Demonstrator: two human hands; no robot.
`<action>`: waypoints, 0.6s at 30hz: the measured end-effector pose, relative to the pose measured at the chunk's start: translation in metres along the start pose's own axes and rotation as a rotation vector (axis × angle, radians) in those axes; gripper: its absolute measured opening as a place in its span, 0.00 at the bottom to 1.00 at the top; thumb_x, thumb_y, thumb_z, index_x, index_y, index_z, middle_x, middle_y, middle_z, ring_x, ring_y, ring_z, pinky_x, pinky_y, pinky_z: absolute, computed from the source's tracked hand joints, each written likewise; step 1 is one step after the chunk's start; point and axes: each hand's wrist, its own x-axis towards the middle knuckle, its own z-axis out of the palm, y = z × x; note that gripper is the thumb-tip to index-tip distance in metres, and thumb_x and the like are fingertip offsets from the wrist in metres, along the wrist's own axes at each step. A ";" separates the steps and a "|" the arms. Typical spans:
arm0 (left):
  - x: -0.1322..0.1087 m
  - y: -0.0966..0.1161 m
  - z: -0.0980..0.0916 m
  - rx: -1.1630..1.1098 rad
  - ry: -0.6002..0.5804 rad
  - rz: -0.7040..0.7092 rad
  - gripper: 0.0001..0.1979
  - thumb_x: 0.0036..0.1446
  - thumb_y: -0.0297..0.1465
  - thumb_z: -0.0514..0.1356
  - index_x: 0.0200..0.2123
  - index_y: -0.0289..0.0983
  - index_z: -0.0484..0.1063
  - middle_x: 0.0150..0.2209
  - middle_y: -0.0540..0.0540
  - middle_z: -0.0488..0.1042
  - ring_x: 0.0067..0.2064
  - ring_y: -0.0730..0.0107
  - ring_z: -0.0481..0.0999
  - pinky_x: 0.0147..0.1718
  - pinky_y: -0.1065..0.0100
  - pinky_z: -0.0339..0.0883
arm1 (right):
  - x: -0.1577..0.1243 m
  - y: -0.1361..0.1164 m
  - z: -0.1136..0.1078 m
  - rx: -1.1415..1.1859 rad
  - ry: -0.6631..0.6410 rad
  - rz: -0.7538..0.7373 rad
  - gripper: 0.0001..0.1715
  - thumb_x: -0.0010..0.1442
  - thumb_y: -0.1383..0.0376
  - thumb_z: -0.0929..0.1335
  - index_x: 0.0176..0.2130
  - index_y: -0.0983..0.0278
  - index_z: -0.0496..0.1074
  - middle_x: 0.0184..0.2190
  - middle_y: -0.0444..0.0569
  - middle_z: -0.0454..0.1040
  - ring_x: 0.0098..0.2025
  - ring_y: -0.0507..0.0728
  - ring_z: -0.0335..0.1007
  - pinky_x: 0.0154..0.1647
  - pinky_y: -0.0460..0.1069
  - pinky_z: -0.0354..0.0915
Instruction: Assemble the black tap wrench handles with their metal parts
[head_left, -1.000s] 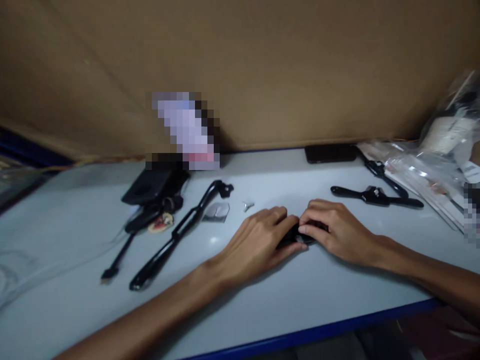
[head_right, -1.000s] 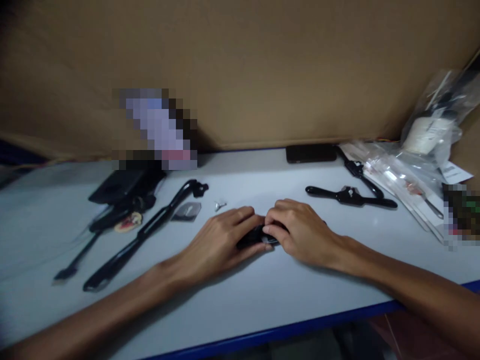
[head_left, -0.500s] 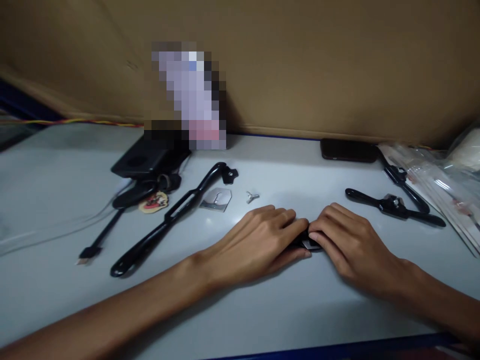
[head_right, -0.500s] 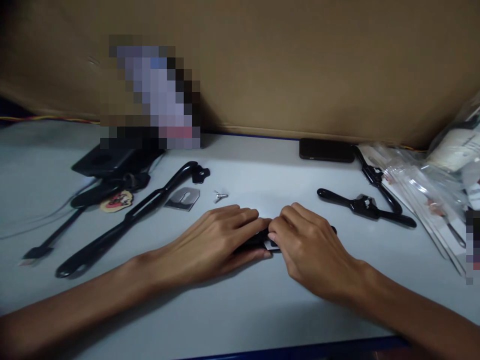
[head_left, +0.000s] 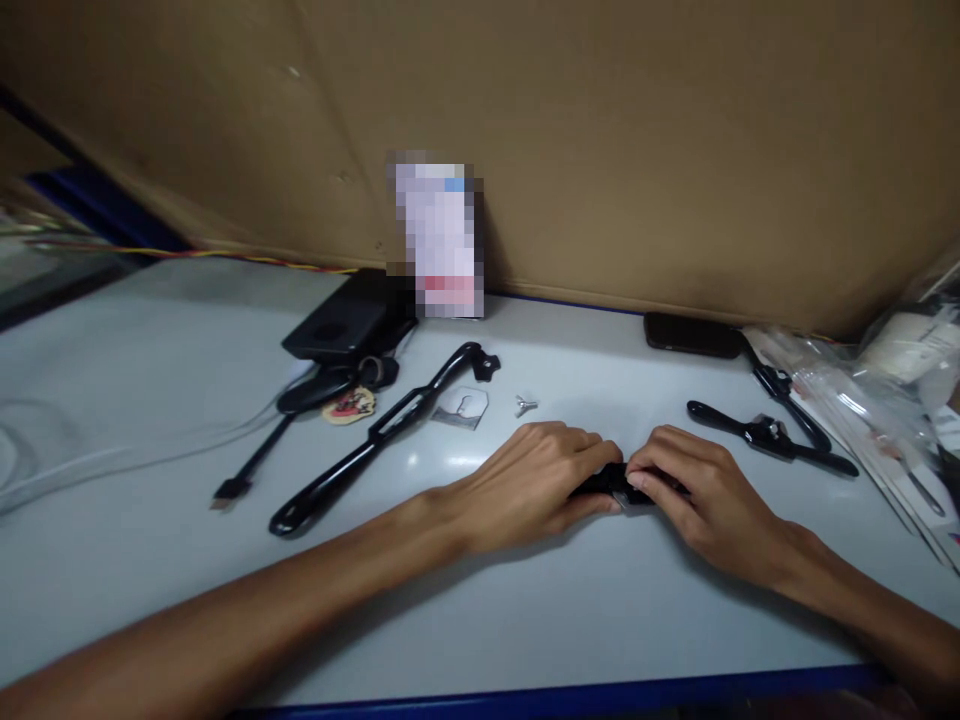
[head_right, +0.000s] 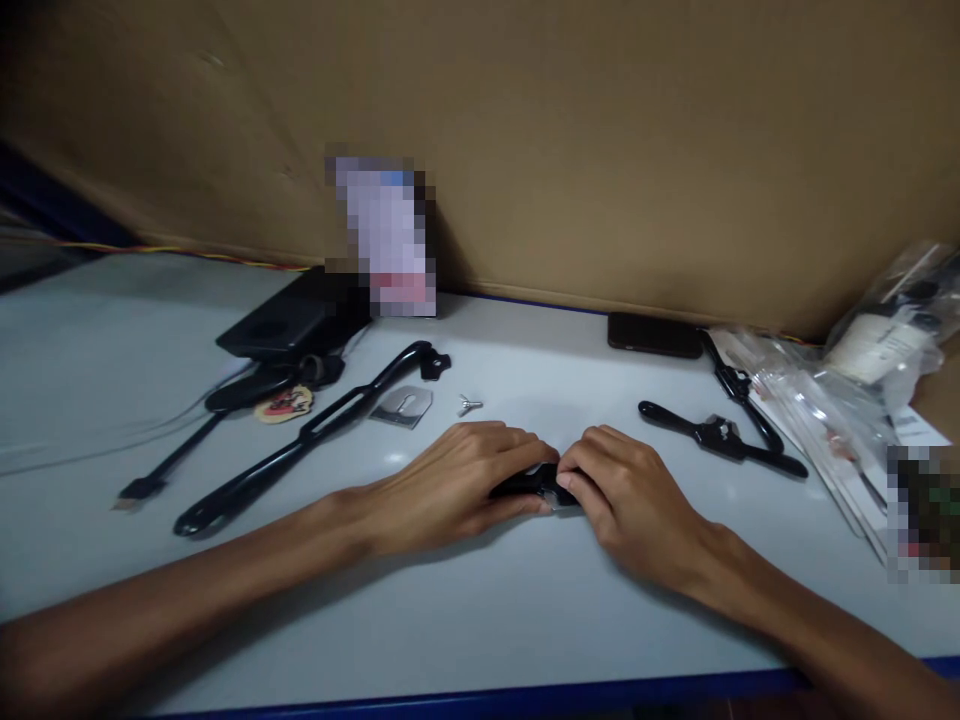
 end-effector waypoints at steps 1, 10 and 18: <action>0.000 0.000 0.000 0.001 0.002 0.007 0.14 0.71 0.43 0.54 0.45 0.38 0.72 0.34 0.47 0.78 0.33 0.64 0.77 0.31 0.66 0.63 | 0.000 -0.001 -0.001 0.006 -0.008 0.006 0.11 0.71 0.69 0.63 0.37 0.63 0.72 0.32 0.47 0.74 0.34 0.54 0.69 0.35 0.49 0.64; 0.004 0.002 -0.002 0.097 -0.032 -0.037 0.16 0.65 0.43 0.64 0.43 0.37 0.69 0.33 0.48 0.79 0.31 0.62 0.76 0.26 0.65 0.55 | 0.000 -0.007 0.002 -0.064 0.041 -0.049 0.10 0.71 0.71 0.64 0.38 0.63 0.71 0.30 0.46 0.72 0.32 0.54 0.69 0.32 0.49 0.64; 0.003 0.005 -0.004 0.114 -0.029 -0.031 0.15 0.64 0.41 0.65 0.42 0.36 0.70 0.33 0.47 0.79 0.30 0.62 0.76 0.25 0.63 0.54 | -0.005 -0.004 0.011 -0.296 0.121 -0.157 0.10 0.70 0.74 0.64 0.40 0.65 0.74 0.31 0.49 0.71 0.33 0.56 0.65 0.34 0.51 0.63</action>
